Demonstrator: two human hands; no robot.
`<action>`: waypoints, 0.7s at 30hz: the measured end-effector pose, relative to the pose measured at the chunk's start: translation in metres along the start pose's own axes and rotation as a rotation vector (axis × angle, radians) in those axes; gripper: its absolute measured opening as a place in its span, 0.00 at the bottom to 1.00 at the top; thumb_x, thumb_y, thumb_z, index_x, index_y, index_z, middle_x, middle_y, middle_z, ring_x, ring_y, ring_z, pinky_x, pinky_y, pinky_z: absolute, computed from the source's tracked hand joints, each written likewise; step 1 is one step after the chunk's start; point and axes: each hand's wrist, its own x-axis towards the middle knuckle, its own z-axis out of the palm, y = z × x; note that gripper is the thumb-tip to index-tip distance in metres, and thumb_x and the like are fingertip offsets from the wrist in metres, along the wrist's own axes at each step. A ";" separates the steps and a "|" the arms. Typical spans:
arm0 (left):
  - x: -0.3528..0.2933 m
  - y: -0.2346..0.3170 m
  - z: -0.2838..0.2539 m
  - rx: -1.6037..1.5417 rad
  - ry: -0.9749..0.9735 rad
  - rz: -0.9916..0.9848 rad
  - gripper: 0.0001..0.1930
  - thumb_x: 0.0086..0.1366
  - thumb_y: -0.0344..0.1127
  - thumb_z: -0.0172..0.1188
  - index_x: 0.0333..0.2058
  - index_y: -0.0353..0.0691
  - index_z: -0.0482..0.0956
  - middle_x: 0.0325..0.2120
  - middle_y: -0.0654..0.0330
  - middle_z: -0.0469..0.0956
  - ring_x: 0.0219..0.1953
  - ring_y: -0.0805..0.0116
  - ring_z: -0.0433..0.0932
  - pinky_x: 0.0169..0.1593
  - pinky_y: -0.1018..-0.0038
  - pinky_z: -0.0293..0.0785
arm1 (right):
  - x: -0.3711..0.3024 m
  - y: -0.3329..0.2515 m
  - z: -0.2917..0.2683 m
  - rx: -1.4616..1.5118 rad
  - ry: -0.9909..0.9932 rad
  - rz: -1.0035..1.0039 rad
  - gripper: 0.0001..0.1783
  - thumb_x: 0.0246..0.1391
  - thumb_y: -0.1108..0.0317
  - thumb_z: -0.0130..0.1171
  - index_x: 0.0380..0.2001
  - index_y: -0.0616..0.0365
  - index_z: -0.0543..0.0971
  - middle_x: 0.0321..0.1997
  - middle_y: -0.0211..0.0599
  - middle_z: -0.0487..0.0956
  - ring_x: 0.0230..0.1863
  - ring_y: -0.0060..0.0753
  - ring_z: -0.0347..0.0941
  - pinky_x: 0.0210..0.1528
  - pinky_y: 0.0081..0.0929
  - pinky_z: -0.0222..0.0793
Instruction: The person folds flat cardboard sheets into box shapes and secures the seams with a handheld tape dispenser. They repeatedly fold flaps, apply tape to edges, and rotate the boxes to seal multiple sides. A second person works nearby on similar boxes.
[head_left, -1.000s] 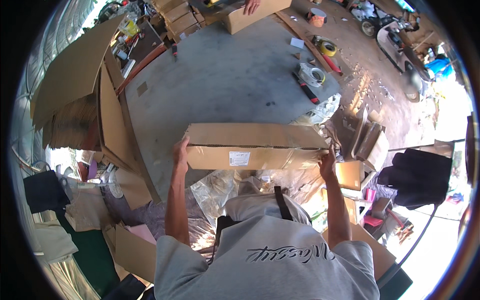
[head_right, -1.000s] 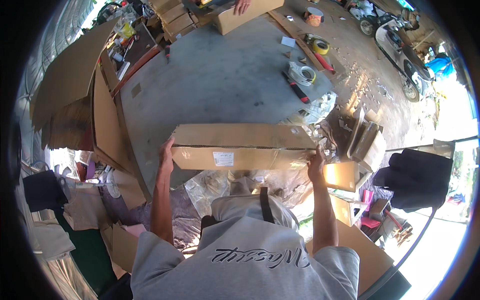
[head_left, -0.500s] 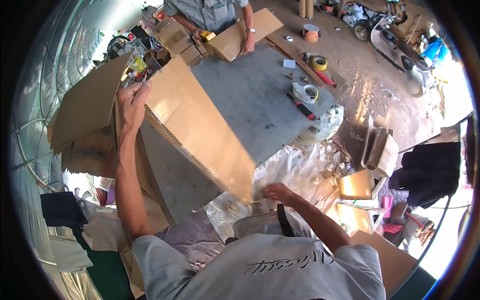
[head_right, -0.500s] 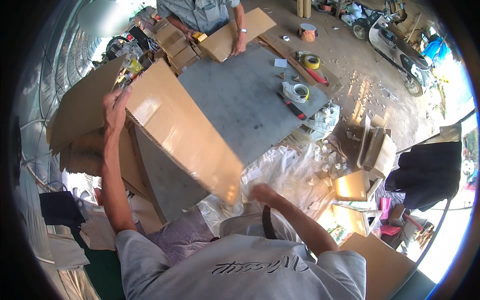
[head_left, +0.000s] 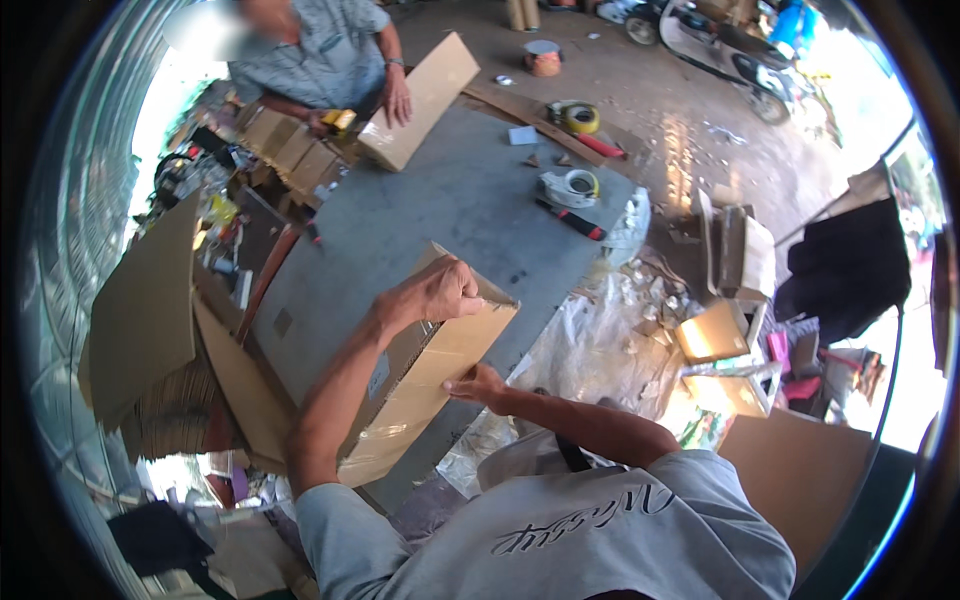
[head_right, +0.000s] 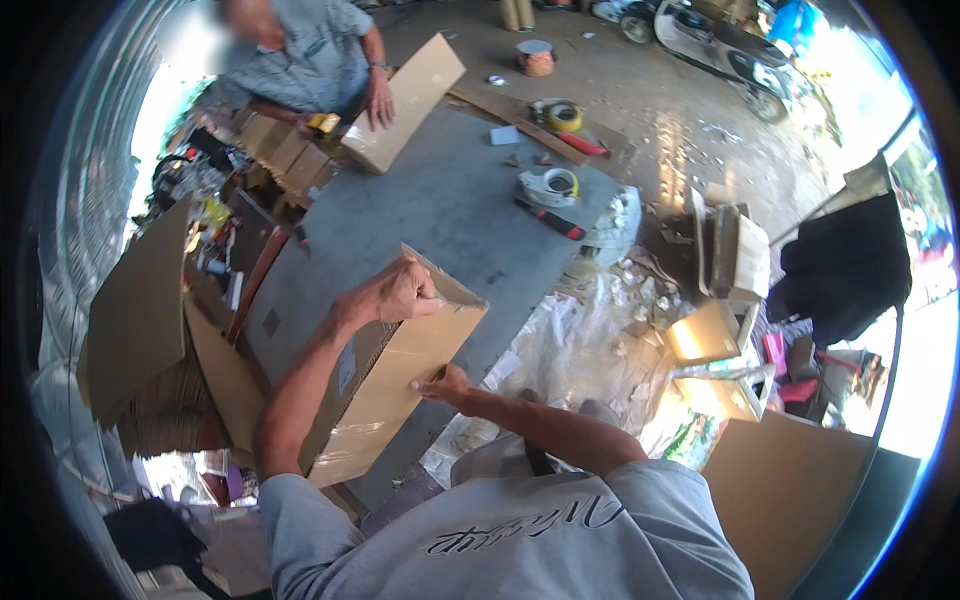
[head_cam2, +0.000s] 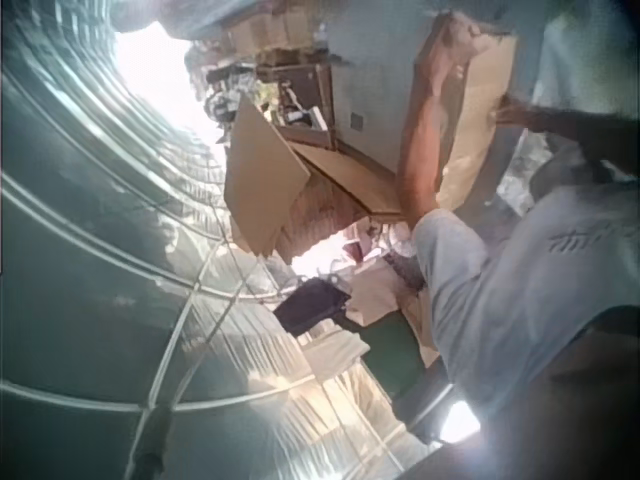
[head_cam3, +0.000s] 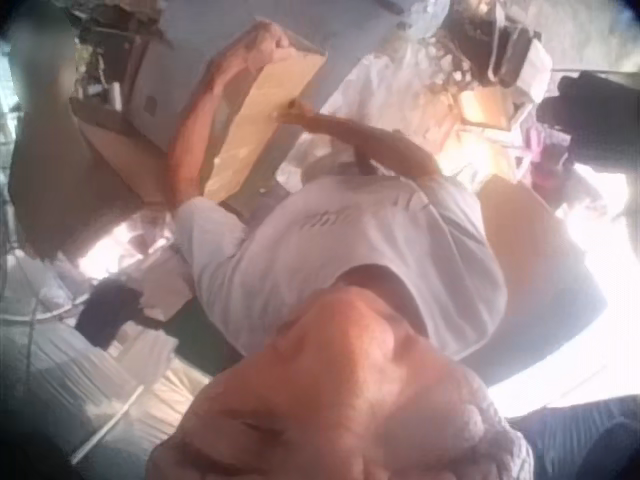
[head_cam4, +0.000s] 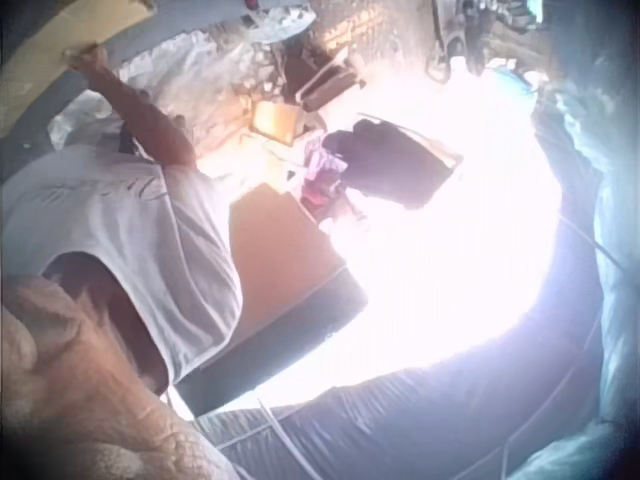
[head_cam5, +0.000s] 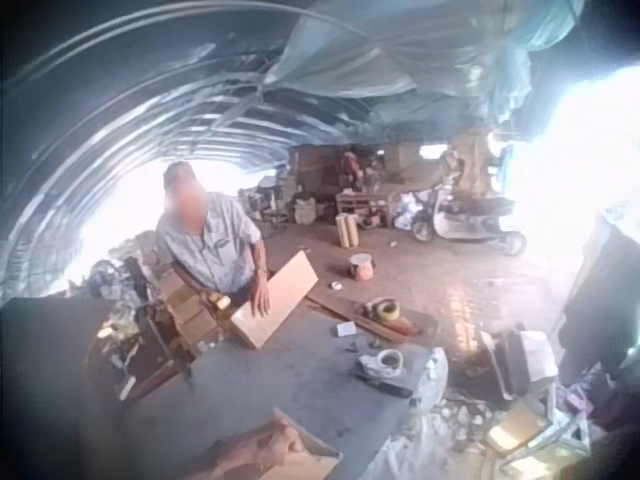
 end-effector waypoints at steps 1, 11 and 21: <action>0.012 -0.008 0.011 -0.023 -0.043 -0.037 0.17 0.51 0.37 0.62 0.16 0.31 0.66 0.16 0.51 0.53 0.18 0.66 0.56 0.24 0.59 0.60 | 0.004 0.010 -0.001 0.050 0.036 0.123 0.29 0.58 0.63 0.74 0.59 0.59 0.76 0.51 0.32 0.83 0.54 0.27 0.79 0.56 0.30 0.78; 0.094 -0.179 0.100 -0.043 0.148 -0.128 0.12 0.55 0.37 0.69 0.29 0.33 0.78 0.36 0.44 0.79 0.35 0.46 0.77 0.39 0.59 0.74 | 0.037 -0.035 -0.225 -1.136 0.504 -0.344 0.16 0.52 0.57 0.65 0.39 0.56 0.85 0.36 0.43 0.86 0.38 0.49 0.84 0.42 0.43 0.81; 0.022 -0.146 0.093 -0.061 0.303 -0.476 0.33 0.69 0.43 0.63 0.67 0.32 0.67 0.61 0.37 0.73 0.61 0.36 0.74 0.64 0.56 0.72 | 0.063 -0.188 -0.370 -1.543 0.876 -0.402 0.22 0.47 0.69 0.69 0.47 0.59 0.77 0.50 0.45 0.76 0.55 0.50 0.72 0.53 0.44 0.71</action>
